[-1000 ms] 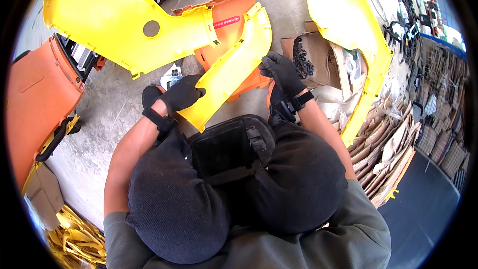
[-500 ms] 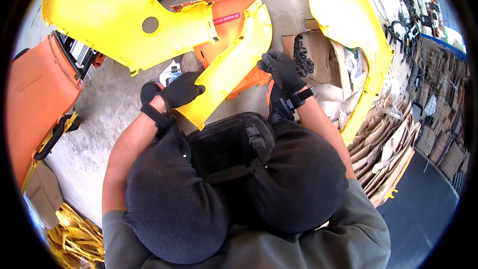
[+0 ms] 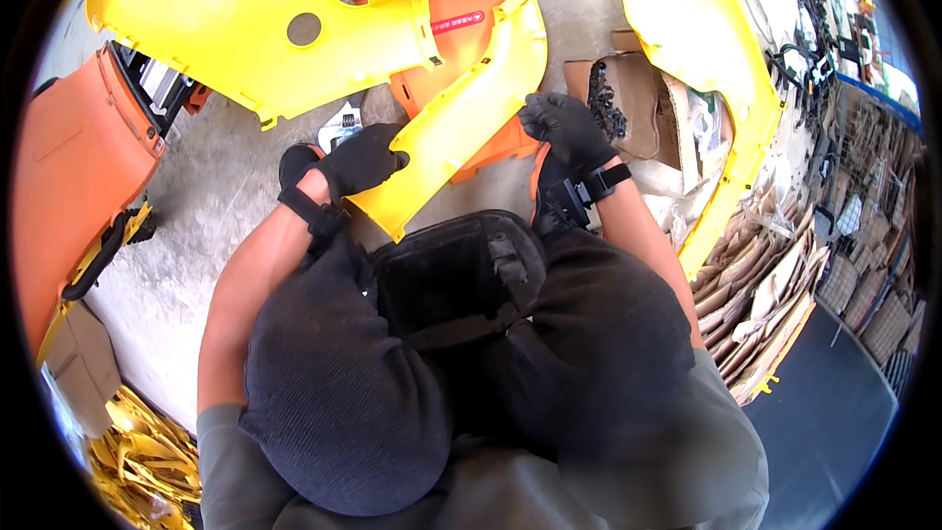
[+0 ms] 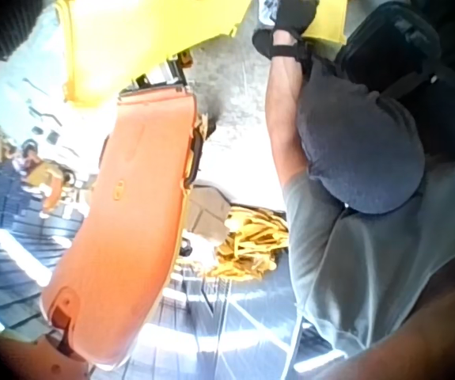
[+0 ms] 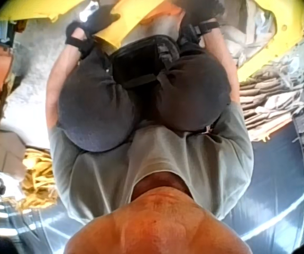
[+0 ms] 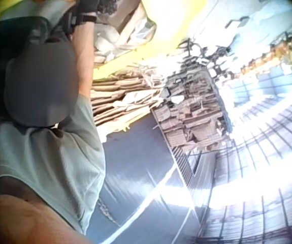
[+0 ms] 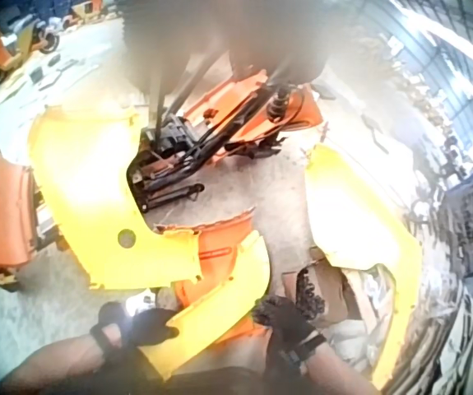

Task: The person aligns and joins yellow and orange plastic scooter panels by hand and secures them by driving a screw with a power drill.

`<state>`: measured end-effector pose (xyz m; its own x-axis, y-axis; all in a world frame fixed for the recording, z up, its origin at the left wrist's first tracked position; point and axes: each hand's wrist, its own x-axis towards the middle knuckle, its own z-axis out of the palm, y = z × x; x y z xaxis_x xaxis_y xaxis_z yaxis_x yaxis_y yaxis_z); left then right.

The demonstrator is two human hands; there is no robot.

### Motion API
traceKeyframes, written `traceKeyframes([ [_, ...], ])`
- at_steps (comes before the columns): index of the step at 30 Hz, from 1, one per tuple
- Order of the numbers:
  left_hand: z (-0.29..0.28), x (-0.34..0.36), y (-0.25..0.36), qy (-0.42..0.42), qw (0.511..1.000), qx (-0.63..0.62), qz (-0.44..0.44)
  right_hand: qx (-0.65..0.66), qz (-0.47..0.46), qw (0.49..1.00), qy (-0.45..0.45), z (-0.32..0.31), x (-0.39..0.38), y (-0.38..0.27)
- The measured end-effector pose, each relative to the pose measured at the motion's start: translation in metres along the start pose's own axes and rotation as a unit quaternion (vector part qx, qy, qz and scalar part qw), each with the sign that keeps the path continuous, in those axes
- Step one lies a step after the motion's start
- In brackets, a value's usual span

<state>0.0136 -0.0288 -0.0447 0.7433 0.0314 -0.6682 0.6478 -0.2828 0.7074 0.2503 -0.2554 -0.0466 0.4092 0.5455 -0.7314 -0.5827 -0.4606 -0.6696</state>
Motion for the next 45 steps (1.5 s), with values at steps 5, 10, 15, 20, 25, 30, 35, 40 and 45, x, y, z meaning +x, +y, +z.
traceKeyframes([
  [5,-0.001,-0.001,0.004,-0.007,1.0,-0.015,-0.001,-0.008,-0.002,1.0,-0.019,-0.005,0.003,0.002],
  [10,-0.003,-0.001,0.007,-0.009,1.0,-0.008,0.001,0.003,-0.021,0.999,-0.028,-0.005,0.001,0.007],
  [15,-0.004,-0.004,0.009,-0.005,1.0,0.0,0.009,-0.02,-0.038,0.998,-0.047,-0.001,0.0,0.002],
  [20,-0.005,-0.003,0.011,-0.016,1.0,-0.007,0.008,-0.011,-0.032,0.999,-0.04,-0.002,0.003,0.005],
  [25,-0.004,0.002,0.001,-0.023,1.0,-0.003,0.01,0.004,-0.019,0.999,-0.039,-0.003,0.006,0.009],
  [30,-0.003,0.003,0.001,-0.023,1.0,-0.014,0.008,-0.049,-0.028,0.998,-0.042,0.0,0.002,0.004],
  [35,-0.002,0.0,-0.004,-0.013,0.998,-0.062,0.005,-0.359,-0.252,0.897,-0.058,-0.001,-0.012,0.0],
  [40,-0.006,-0.002,-0.008,-0.089,0.985,-0.147,0.001,-0.032,-0.072,0.994,-0.074,0.003,-0.01,-0.008],
  [45,-0.011,-0.008,0.002,-0.132,0.963,-0.234,-0.015,0.092,-0.057,0.991,-0.073,-0.001,-0.008,-0.009],
])
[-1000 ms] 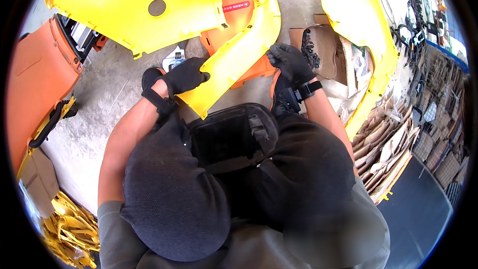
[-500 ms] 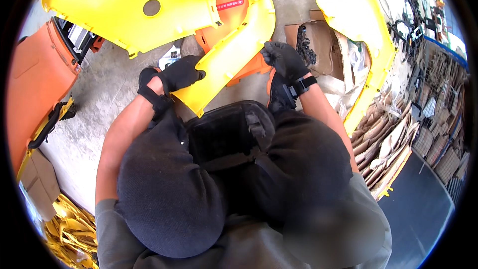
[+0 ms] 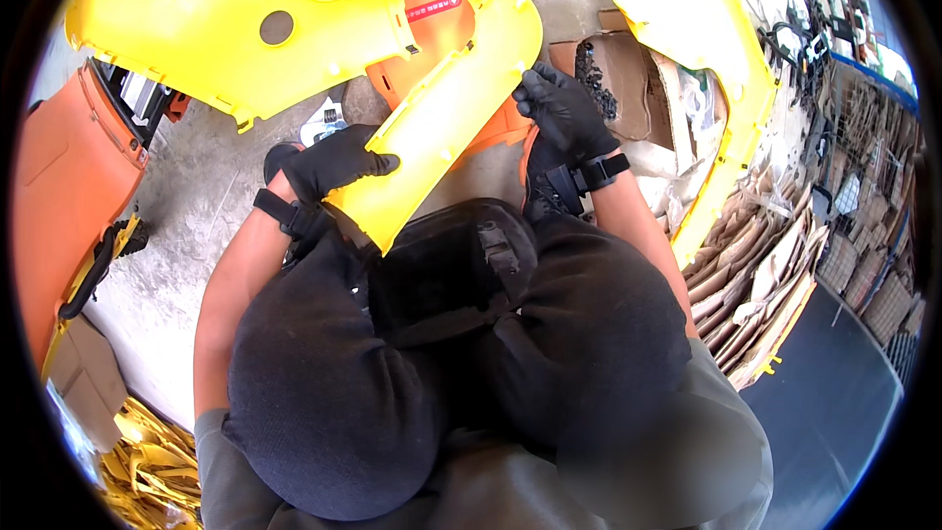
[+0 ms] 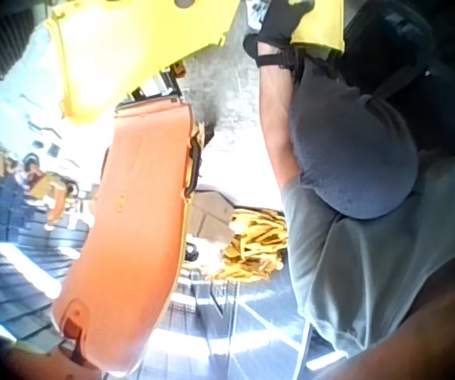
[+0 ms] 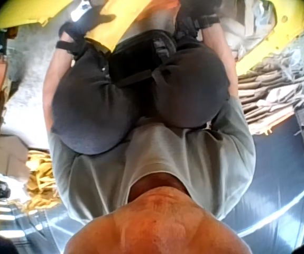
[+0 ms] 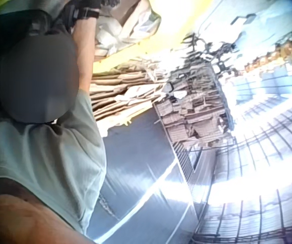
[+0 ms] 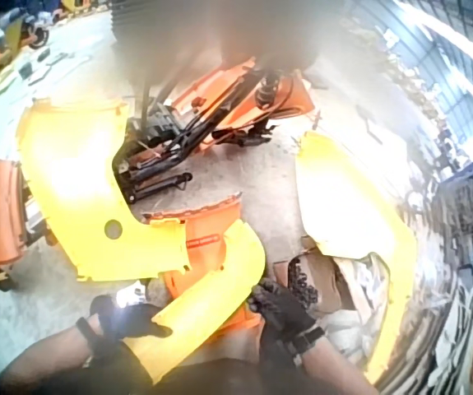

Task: The person aligns and joins yellow and orange plastic scooter panels by hand and secures them by driving a screw with a power drill.

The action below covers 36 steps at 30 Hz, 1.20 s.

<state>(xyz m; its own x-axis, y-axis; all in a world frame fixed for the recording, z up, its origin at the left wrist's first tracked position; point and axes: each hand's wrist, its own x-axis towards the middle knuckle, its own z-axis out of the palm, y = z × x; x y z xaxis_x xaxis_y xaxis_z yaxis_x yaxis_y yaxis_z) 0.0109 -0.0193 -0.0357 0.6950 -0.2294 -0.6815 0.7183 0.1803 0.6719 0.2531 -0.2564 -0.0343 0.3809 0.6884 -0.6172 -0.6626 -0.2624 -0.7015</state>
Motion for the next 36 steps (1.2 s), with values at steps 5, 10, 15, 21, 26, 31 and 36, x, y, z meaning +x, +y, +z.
traceKeyframes([
  [5,0.004,-0.006,0.008,-0.019,0.998,-0.056,-0.007,-0.053,-0.012,0.998,0.024,0.011,-0.008,-0.013],
  [10,0.006,-0.009,0.016,-0.027,0.999,-0.037,-0.011,-0.15,-0.043,0.988,0.011,0.011,-0.008,-0.015],
  [15,0.008,-0.009,0.018,-0.049,0.997,-0.05,-0.021,-0.26,-0.119,0.958,-0.009,0.009,-0.01,-0.012],
  [21,0.007,-0.007,0.019,-0.07,0.997,-0.024,-0.013,-0.134,-0.029,0.99,0.02,0.008,-0.013,-0.013],
  [26,0.011,0.002,0.003,0.019,0.992,0.122,-0.006,-0.188,-0.062,0.98,0.01,-0.01,-0.009,0.005],
  [31,0.026,-0.002,0.015,0.114,0.974,0.178,0.076,-0.056,-0.002,0.991,0.125,0.006,-0.022,-0.006],
  [36,0.038,-0.004,0.022,0.188,0.917,0.333,0.114,-0.077,-0.032,0.996,0.032,-0.011,-0.012,-0.005],
])
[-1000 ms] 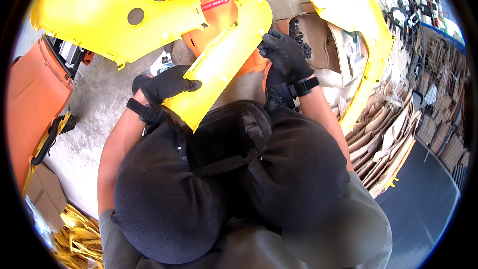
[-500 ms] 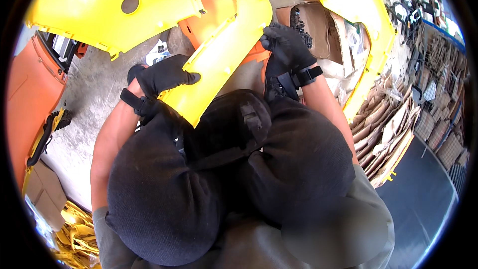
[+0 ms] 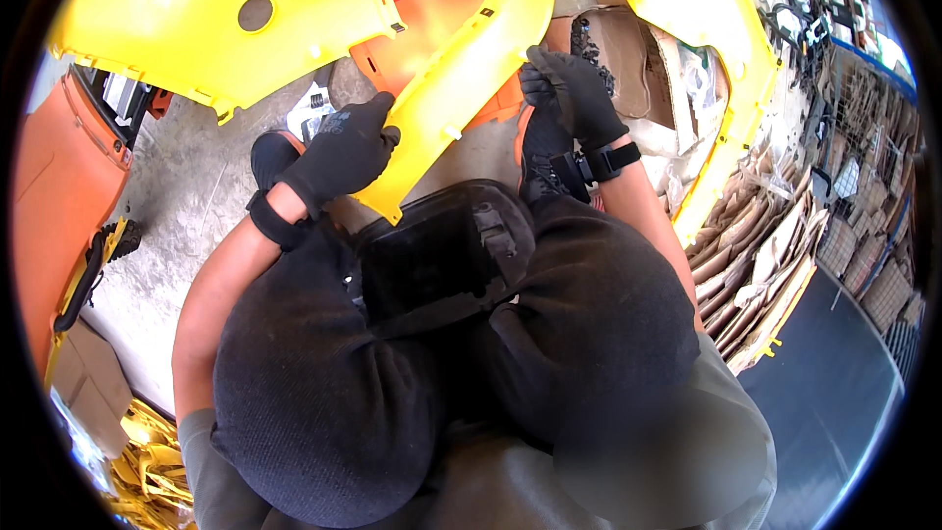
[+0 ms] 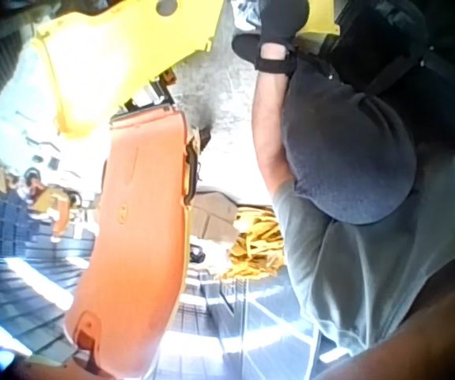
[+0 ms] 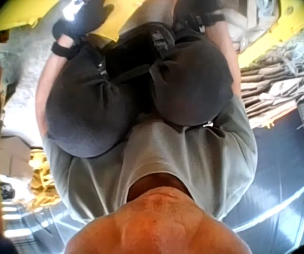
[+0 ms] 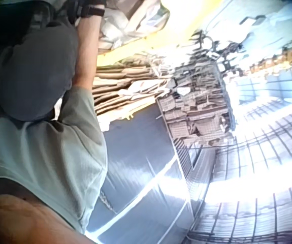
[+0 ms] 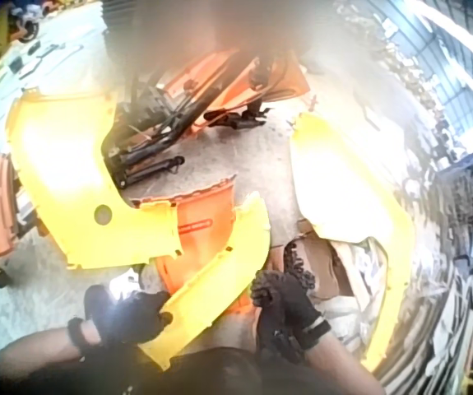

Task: The person aligns and joins yellow and orange plastic scooter panels by hand and secures them by driving a screw with a power drill.

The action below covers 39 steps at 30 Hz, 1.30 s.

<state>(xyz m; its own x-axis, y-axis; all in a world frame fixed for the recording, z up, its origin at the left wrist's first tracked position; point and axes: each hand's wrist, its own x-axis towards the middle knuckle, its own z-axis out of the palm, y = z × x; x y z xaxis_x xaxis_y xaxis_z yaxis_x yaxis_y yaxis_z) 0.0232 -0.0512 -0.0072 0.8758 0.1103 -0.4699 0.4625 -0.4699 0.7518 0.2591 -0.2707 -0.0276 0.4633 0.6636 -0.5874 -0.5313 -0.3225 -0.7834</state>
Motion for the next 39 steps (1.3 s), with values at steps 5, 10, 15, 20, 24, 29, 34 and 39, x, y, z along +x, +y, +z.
traceKeyframes([
  [5,0.009,-0.001,0.006,0.089,0.988,0.09,0.086,-0.061,0.04,0.99,0.117,0.011,0.008,-0.013],
  [10,0.016,-0.002,0.008,0.129,0.98,0.098,0.114,-0.104,0.088,0.986,0.101,0.013,0.012,-0.016],
  [15,0.016,-0.002,0.009,0.119,0.983,0.08,0.117,0.015,0.077,0.996,0.046,0.006,0.015,-0.006],
  [20,0.013,-0.003,0.006,0.093,0.987,0.062,0.112,-0.012,0.056,0.996,0.065,0.01,0.015,0.001],
  [24,0.012,0.0,0.002,0.086,0.988,0.072,0.102,-0.027,0.065,0.993,0.093,0.014,0.012,0.006],
  [29,0.001,0.004,-0.012,0.101,0.993,0.036,0.041,0.084,0.116,0.99,-0.009,0.005,0.016,-0.002],
  [34,-0.003,0.006,-0.026,-0.034,0.925,-0.375,-0.052,-0.097,0.121,0.986,-0.067,0.027,-0.006,-0.012],
  [39,-0.002,0.009,-0.03,-0.019,0.935,-0.355,-0.002,-0.193,0.036,0.972,-0.13,0.045,-0.009,-0.014],
])
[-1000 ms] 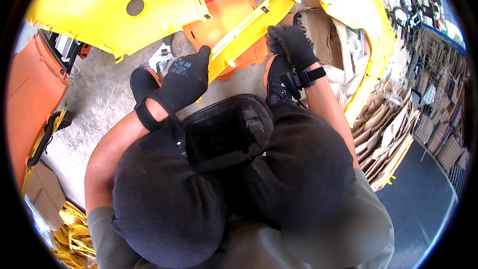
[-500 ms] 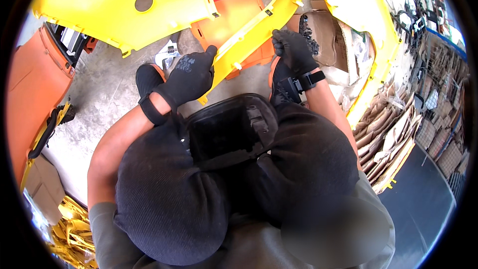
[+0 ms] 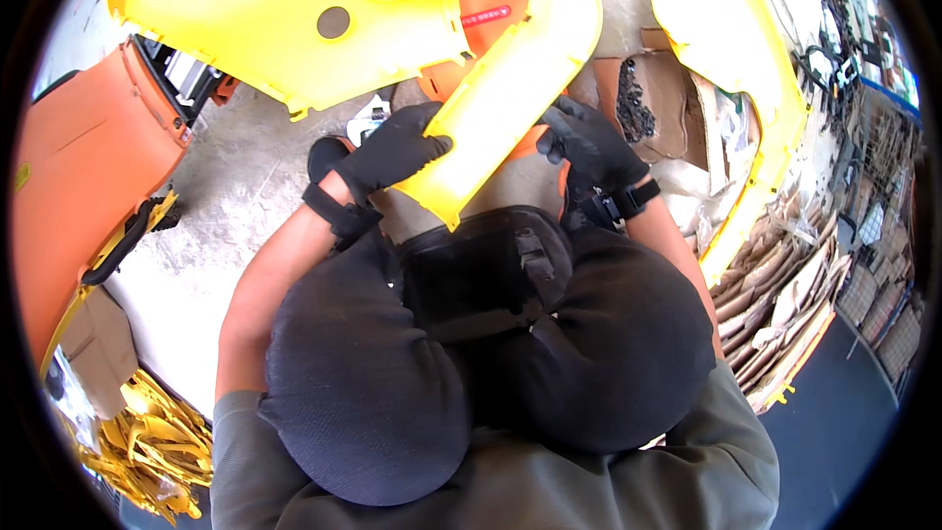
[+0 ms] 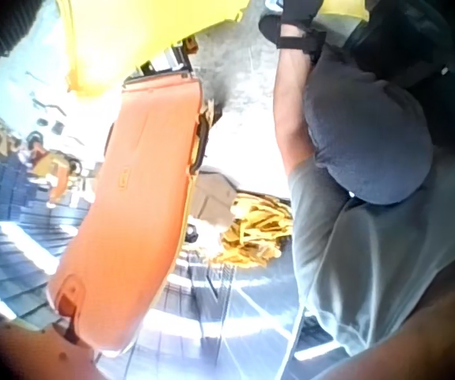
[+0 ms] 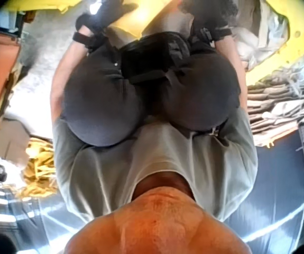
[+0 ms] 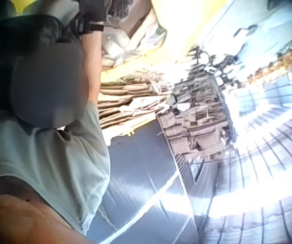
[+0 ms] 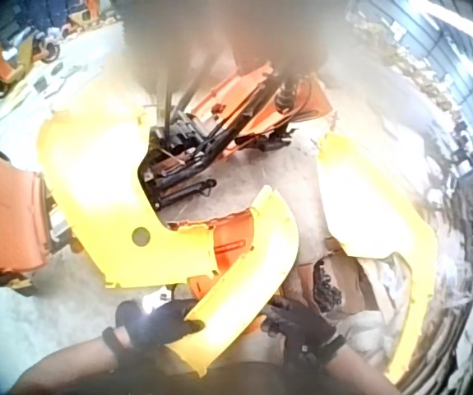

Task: The person aligns and joins yellow and orange plastic scooter panels by hand and secures them by driving a screw with a power drill.

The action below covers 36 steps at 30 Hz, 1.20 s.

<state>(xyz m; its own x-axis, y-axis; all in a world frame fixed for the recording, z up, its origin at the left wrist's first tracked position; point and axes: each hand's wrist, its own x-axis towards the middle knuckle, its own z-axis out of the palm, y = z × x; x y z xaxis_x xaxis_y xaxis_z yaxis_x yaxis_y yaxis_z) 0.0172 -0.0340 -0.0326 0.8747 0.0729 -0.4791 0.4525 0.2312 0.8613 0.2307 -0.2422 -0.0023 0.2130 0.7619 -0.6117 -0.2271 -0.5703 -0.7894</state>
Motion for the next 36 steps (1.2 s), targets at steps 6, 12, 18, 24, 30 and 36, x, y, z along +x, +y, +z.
traceKeyframes([
  [6,0.004,-0.001,0.009,-0.018,0.996,0.083,0.002,0.103,0.028,0.993,0.05,0.019,0.002,0.0],
  [12,-0.02,0.002,0.002,0.048,0.977,-0.208,-0.019,0.117,0.03,0.99,0.067,0.01,0.004,0.009],
  [18,-0.027,0.001,0.003,0.122,0.892,-0.431,0.067,0.085,-0.031,0.987,0.134,0.005,-0.002,0.01],
  [24,-0.025,-0.001,0.009,0.176,0.867,-0.453,0.11,0.13,-0.01,0.975,0.178,0.005,-0.015,-0.014],
  [30,-0.028,-0.035,0.055,0.127,0.873,-0.449,0.143,0.097,-0.131,0.954,0.25,-0.018,-0.055,-0.053],
  [36,-0.042,-0.085,0.107,0.057,0.875,-0.46,0.14,0.101,-0.268,0.915,0.283,-0.034,-0.116,-0.089],
])
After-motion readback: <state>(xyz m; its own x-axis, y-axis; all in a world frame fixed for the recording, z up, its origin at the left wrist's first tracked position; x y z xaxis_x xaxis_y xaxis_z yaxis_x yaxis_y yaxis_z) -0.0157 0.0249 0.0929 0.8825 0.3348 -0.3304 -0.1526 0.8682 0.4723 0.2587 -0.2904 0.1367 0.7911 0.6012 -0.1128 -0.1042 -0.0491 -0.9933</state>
